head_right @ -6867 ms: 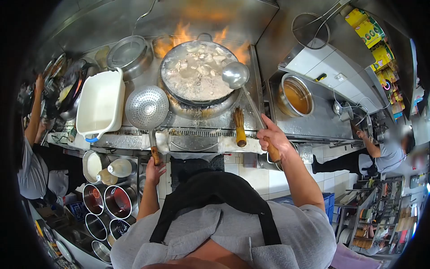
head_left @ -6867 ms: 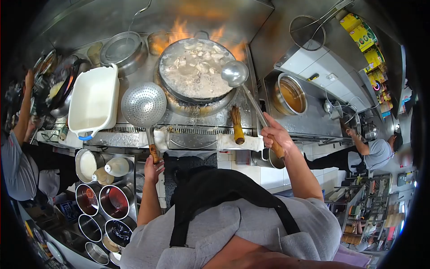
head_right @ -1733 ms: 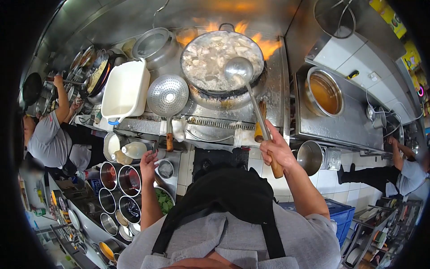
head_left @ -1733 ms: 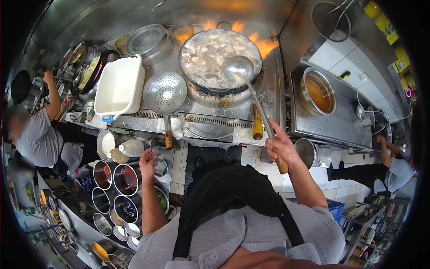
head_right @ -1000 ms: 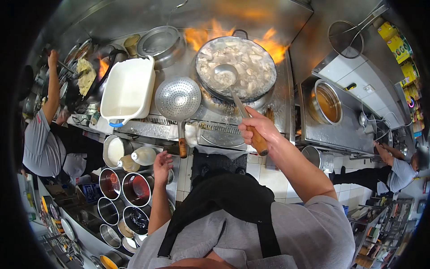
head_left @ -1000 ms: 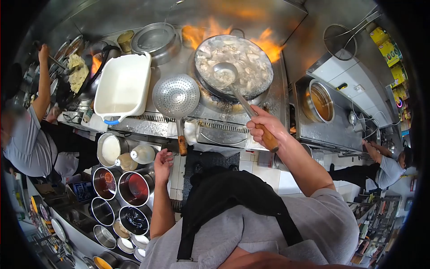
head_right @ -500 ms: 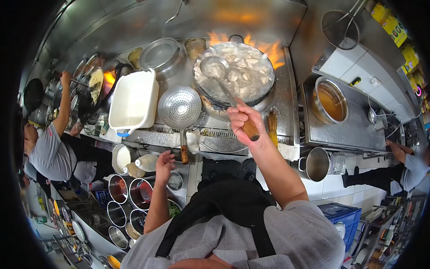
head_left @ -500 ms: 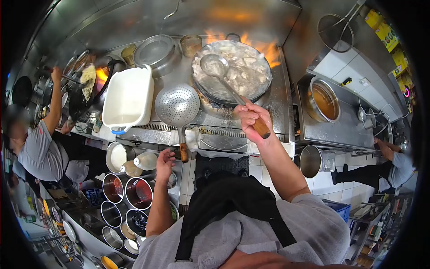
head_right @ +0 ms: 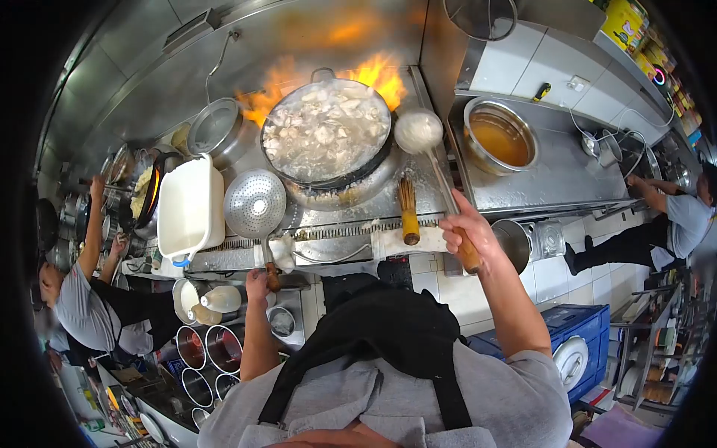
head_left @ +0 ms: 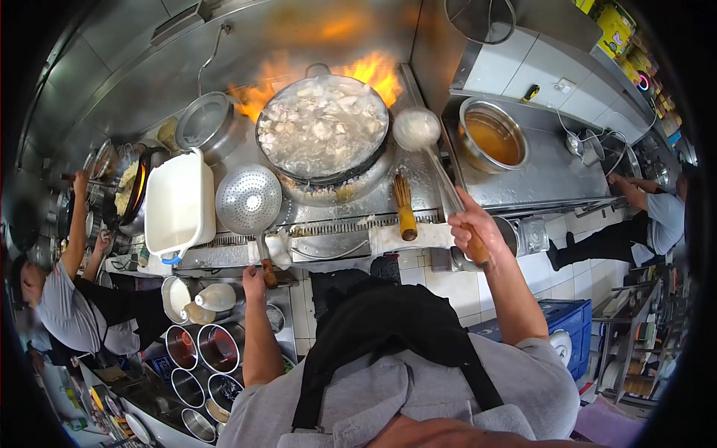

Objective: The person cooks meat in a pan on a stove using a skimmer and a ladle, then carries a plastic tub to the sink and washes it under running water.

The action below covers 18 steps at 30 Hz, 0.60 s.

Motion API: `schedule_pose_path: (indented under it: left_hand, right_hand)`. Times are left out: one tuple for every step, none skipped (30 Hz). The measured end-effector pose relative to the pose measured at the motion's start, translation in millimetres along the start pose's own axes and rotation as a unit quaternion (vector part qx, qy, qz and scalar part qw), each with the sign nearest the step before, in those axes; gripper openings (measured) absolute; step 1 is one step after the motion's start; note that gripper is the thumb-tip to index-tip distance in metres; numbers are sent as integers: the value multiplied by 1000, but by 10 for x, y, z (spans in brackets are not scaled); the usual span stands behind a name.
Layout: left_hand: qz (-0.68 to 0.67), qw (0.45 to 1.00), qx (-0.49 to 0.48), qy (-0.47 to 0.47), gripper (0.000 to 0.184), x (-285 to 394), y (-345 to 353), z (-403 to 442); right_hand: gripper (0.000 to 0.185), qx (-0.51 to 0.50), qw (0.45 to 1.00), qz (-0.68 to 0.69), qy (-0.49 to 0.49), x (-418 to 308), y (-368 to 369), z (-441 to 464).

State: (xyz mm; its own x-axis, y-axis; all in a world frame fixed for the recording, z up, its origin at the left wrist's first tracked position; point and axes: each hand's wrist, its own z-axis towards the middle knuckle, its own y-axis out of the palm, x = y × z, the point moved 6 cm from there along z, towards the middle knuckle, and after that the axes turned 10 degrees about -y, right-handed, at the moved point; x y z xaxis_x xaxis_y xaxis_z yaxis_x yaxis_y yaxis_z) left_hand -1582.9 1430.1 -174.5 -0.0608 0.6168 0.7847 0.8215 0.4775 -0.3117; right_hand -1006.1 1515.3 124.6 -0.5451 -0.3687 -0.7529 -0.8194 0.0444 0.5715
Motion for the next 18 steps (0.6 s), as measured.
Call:
schedule_pose_path:
  left_hand:
    - [-28, 999, -10, -24, 40, 9, 51, -38]
    - [-29, 999, -8, -23, 40, 32, 103, -94]
    - [-101, 992, -47, -57, 35, 119, 229, -258]
    - [-173, 977, -85, -88, 31, 132, 317, -310]
    - [-176, 977, -83, -84, 31, 210, 329, -326]
    - [-215, 960, -137, -112, 28, 189, 388, -288]
    - [-253, 938, -191, -139, 27, 211, 448, -318]
    - [-257, 938, -187, -138, 27, 238, 426, -318]
    - [-300, 909, -225, -181, 26, 327, 457, -417]
    - [-343, 875, -261, -223, 25, 440, 487, -530]
    - [-350, 867, -242, -259, 20, 520, 468, -577]
    - [-355, 867, -236, -259, 20, 541, 449, -497]
    - [-329, 865, -281, -256, 19, 555, 456, -431]
    - [-302, 860, -326, -251, 19, 569, 467, -379]
    - [-292, 884, -288, -226, 19, 657, 453, -410]
    - [-295, 885, -283, -223, 19, 730, 488, -525]
    - [-231, 929, -236, -166, 20, 834, 479, -623]
    - [-164, 963, -186, -108, 21, 907, 456, -684]
  right_hand:
    - [79, 23, 999, -24, 16, 44, -215, 4]
    - [79, 20, 999, -24, 16, 97, -383, -6]
    - [81, 36, 994, -104, 20, 160, -575, -36]
    - [84, 51, 982, -183, 23, 206, -726, -71]
    - [86, 48, 972, -228, 21, 252, -837, -106]
    - [87, 46, 961, -273, 19, 288, -909, -162]
    - [86, 41, 944, -327, 23, 305, -947, -220]
    - [86, 36, 944, -328, 23, 337, -1016, -268]
    - [85, 30, 919, -394, 3, 335, -1110, -313]
    - [85, 23, 889, -457, -18, 319, -1161, -329]
    - [84, 27, 861, -506, -40, 233, -1127, -344]
    - [84, 20, 860, -508, -38, 216, -1150, -310]
    - [85, 21, 821, -562, -100, 113, -1151, -283]
    - [85, 21, 775, -610, -164, 24, -1117, -254]
    - [85, 33, 799, -580, -155, -50, -994, -236]
    - [85, 26, 800, -579, -157, -108, -822, -205]
    - [85, 51, 809, -563, -162, -174, -674, -177]
    - [84, 75, 817, -546, -167, -196, -560, -136]
